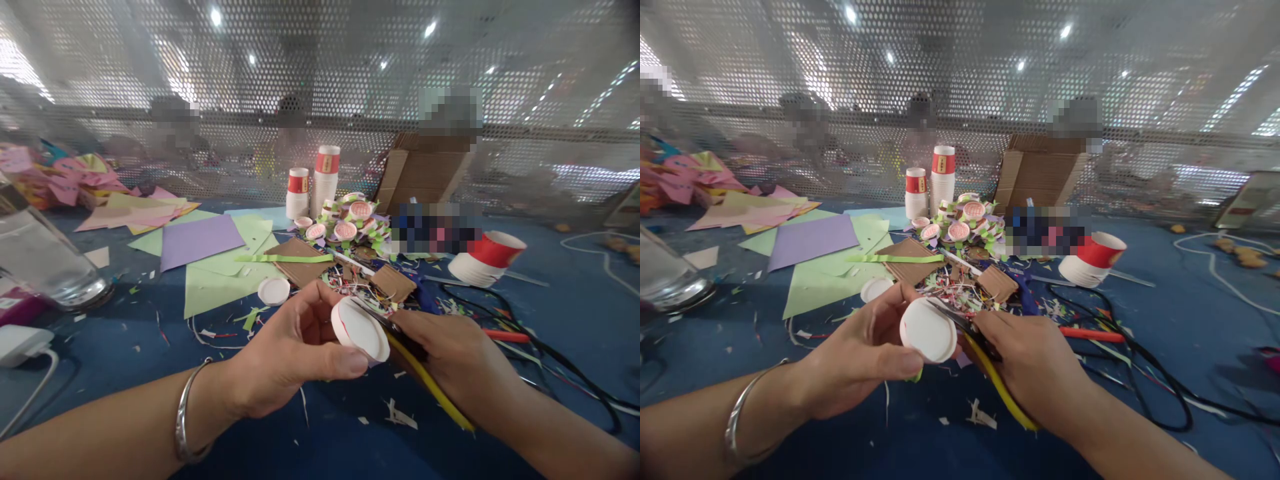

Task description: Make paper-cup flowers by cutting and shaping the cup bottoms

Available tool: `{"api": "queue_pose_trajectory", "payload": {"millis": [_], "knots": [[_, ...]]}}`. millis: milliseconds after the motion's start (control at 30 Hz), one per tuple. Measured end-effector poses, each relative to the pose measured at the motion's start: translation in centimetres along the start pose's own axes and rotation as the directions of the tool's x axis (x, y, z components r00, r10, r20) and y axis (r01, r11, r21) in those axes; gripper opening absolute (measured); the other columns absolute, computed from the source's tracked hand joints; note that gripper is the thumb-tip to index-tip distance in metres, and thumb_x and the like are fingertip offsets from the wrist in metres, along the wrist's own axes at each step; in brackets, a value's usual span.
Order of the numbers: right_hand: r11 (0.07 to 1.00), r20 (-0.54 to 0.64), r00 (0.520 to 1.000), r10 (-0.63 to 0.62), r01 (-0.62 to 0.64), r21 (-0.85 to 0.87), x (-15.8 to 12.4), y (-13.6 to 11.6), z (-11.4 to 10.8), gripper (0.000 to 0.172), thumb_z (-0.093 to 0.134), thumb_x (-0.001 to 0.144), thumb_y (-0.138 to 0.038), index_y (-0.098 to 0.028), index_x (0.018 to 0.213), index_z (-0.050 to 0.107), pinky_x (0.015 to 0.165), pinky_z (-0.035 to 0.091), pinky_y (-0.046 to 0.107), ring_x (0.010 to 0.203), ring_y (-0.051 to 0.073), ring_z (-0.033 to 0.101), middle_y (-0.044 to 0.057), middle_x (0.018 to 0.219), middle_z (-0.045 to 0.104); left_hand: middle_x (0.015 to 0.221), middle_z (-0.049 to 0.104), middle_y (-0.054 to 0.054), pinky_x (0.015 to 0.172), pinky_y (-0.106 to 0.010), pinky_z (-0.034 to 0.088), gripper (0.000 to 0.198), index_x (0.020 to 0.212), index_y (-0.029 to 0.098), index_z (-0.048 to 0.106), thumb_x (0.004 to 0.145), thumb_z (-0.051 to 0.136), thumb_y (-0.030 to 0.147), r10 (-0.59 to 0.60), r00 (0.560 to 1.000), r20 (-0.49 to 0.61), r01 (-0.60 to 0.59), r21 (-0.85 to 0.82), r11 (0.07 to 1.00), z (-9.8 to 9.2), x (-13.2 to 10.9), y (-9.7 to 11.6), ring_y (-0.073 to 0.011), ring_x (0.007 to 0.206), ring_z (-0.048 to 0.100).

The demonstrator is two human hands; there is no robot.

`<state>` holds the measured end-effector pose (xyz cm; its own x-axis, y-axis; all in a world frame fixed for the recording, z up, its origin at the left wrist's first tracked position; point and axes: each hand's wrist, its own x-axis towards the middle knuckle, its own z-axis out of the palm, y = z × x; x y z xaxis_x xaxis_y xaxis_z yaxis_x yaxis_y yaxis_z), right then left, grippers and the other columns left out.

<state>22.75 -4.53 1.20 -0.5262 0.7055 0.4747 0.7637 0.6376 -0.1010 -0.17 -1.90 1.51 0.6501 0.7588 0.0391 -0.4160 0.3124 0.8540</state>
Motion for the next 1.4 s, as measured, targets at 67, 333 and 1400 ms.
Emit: {"api": "queue_pose_trajectory", "payload": {"millis": [67,333,1400], "knots": [[1.0,0.001,1.0,-0.009,0.009,-0.022,-0.08,0.03,-0.03,0.026,0.047,0.103,-0.027,-0.022,0.078,0.055,0.048,0.037,0.026,0.048,0.014,0.061,0.0,0.06,0.065,0.091,0.073,-0.003,0.076,-0.022,0.051,0.042,0.092,0.017,0.056,0.067,0.09,0.015,-0.002,1.0,0.003,0.002,-0.01,1.0,0.06,-0.06,0.1,-0.0123,0.083,0.067],[0.993,-0.031,0.999,-0.012,0.009,-0.119,-0.15,0.5,0.38,0.033,0.045,0.105,-0.032,-0.02,0.076,0.054,0.046,0.034,0.027,0.044,0.013,0.057,-0.002,0.056,0.059,0.101,0.072,-0.005,0.082,-0.024,0.053,0.043,0.105,0.016,0.06,0.071,0.087,0.019,-0.014,0.995,-0.101,0.011,-0.027,1.0,0.11,-0.03,0.33,-0.0143,0.091,0.067],[0.98,-0.019,0.995,-0.095,0.09,-0.177,-0.42,0.57,-0.09,0.025,0.044,0.101,-0.019,-0.02,0.079,0.056,0.044,0.035,0.029,0.044,0.016,0.06,-0.002,0.056,0.061,0.093,0.071,-0.006,0.082,-0.026,0.055,0.032,0.094,0.015,0.063,0.069,0.083,0.016,-0.102,0.995,-0.019,0.101,-0.036,0.994,-0.06,0.13,0.23,-0.0154,0.085,0.069]]}}
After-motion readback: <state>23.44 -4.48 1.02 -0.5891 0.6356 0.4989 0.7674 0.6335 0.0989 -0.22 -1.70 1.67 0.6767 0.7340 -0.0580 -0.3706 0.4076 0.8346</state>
